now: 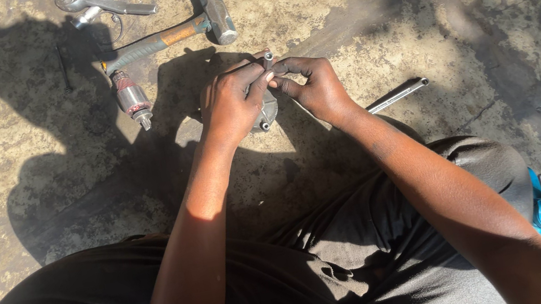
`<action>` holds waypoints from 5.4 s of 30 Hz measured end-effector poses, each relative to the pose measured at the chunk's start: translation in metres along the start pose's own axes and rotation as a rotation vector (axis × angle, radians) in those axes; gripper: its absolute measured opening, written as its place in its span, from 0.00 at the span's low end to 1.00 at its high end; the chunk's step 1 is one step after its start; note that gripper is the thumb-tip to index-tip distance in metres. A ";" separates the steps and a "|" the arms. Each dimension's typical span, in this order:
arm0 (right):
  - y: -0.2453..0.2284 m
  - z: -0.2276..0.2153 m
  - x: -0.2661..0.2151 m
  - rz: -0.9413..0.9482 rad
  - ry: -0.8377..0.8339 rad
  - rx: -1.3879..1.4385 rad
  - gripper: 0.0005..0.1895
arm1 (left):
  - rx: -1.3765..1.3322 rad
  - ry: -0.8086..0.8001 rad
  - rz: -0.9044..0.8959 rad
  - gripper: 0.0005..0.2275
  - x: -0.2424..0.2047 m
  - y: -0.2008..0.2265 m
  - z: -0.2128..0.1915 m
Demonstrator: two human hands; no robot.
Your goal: The person is using a wrench and a socket to loosen or tighten bolts on a starter motor while sitting on the floor. They handle the metal housing and small bolts by hand, using a cloth to wipe the parts.
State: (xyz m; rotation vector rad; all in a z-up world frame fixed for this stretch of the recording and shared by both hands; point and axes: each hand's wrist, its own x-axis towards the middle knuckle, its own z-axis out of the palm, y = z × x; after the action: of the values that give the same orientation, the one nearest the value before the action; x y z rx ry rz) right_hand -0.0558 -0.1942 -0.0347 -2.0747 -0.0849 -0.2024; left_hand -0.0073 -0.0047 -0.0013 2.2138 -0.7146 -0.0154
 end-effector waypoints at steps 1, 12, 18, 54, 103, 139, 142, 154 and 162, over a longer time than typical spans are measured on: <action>0.001 -0.006 0.001 -0.016 -0.029 -0.019 0.16 | -0.051 0.014 -0.005 0.08 0.000 0.000 0.001; 0.023 -0.150 -0.071 0.236 -0.339 -0.716 0.24 | -0.003 0.162 0.207 0.06 0.004 -0.016 0.009; 0.051 -0.108 -0.077 0.249 -0.514 -1.027 0.26 | -0.142 0.036 0.027 0.03 0.005 -0.025 0.014; -0.097 -0.079 0.016 -0.379 -0.112 -0.819 0.07 | 0.008 -0.081 -0.029 0.08 0.011 -0.015 0.011; -0.024 -0.108 0.061 -1.177 -0.575 -0.893 0.09 | 0.035 -0.443 0.648 0.06 0.053 -0.035 0.067; -0.083 -0.028 -0.002 0.059 0.144 -0.498 0.16 | 0.025 -0.076 0.051 0.11 0.001 -0.025 0.000; -0.082 -0.035 0.002 0.102 0.129 -0.544 0.18 | -0.108 0.021 -0.010 0.18 -0.003 -0.025 0.005; -0.097 -0.005 0.008 -0.027 0.132 -0.403 0.10 | -0.069 0.142 0.040 0.25 -0.003 -0.038 0.020; -0.106 -0.018 0.007 0.053 0.159 -0.526 0.11 | -0.015 0.135 0.025 0.25 -0.001 -0.040 0.033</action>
State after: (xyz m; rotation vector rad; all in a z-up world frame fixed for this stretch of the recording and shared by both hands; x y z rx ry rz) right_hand -0.0660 -0.1577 0.0663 -2.5692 0.1348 -0.3896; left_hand 0.0036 -0.0064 -0.0519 2.1684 -0.6649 0.1396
